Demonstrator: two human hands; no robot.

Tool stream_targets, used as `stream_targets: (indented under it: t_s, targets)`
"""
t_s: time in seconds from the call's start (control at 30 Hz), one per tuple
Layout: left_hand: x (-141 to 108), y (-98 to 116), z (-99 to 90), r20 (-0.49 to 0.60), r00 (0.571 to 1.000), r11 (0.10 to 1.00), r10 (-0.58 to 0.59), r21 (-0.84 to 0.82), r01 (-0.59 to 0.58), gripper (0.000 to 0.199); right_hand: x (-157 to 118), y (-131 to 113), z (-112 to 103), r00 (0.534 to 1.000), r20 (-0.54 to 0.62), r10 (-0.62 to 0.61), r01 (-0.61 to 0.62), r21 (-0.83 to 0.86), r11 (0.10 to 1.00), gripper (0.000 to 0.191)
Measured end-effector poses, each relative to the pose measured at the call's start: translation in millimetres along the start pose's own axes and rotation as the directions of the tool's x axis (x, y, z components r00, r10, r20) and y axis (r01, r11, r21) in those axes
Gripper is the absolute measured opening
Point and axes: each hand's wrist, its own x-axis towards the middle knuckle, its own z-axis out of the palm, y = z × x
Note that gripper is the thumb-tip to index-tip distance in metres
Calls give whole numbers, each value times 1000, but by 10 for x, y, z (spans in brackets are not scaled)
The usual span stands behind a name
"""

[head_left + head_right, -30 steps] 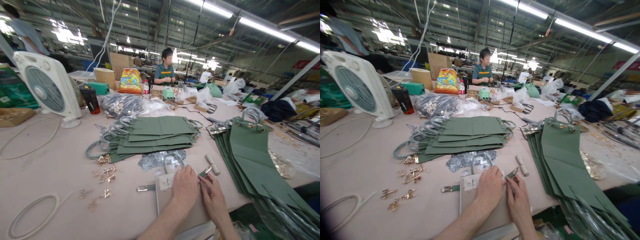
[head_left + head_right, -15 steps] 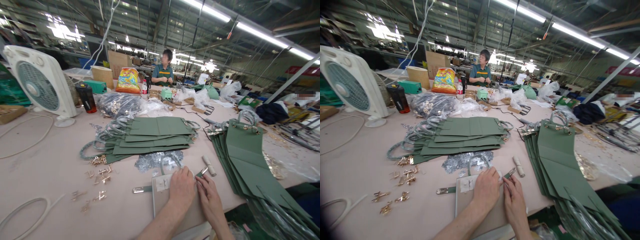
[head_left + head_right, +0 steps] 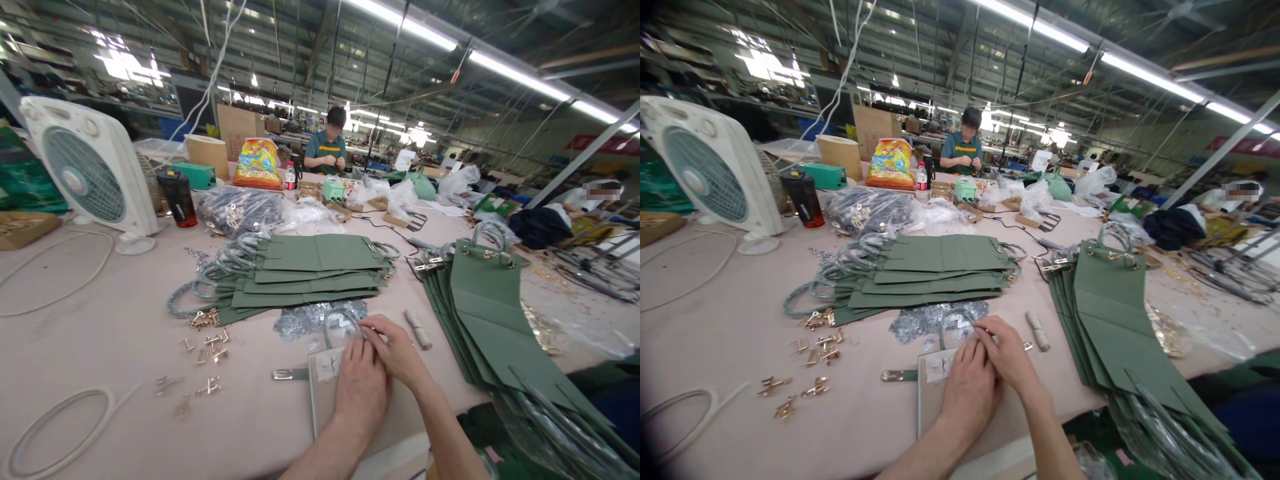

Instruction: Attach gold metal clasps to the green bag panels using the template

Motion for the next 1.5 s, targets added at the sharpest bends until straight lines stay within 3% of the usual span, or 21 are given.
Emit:
stream_targets:
  t_s: [0.17, 0.33, 0.57, 0.7, 0.83, 0.97, 1.1, 1.2, 1.3, 1.4, 1.5]
  targets:
    - [25, -10, -92, 42, 998, 999, -38, -31, 39, 46, 443, 44, 125, 980, 197, 21, 29, -247, 968, 24]
    - [7, -4, -113, 42, 998, 998, -48, -34, 49, 50, 665, 76, 177, 936, 349, 44, 99, -381, 919, 20]
    - [4, 2, -111, 37, 998, 998, -51, -20, 52, 46, 738, 128, 240, 941, 326, 92, 56, -417, 907, 12]
    - [2, 10, -89, -6, 999, 999, -44, -6, 44, 51, 716, 139, 242, 950, 302, 85, 25, -343, 939, 11]
    - [18, 10, -98, -13, 999, 999, -35, -19, 35, 49, 619, 127, 171, 978, 201, 51, -10, -200, 980, 3]
    - [87, -5, -193, 58, 998, 1000, -18, -19, 19, 47, 402, 160, -43, 994, -31, 100, -100, 14, 995, 18]
    - [214, -43, -290, 137, 991, 1000, 2, 5, -3, 41, 44, 272, -332, 920, -256, 297, -145, 480, 865, 34]
    - [284, -65, -309, 165, 986, 1000, 2, 0, -2, 38, -253, 358, -445, 885, -227, 407, -207, 591, 780, 38]
    - [299, -78, -291, 154, 988, 1000, -6, -8, 7, 37, -464, 402, -421, 881, -104, 461, -317, 593, 740, 42]
    - [284, -87, -265, 133, 991, 1000, -4, -23, 7, 35, -550, 414, -343, 887, 12, 462, -396, 536, 745, 46]
    - [268, -96, -250, 114, 993, 999, -8, -33, 12, 36, -554, 425, -295, 881, 47, 470, -434, 476, 765, 47]
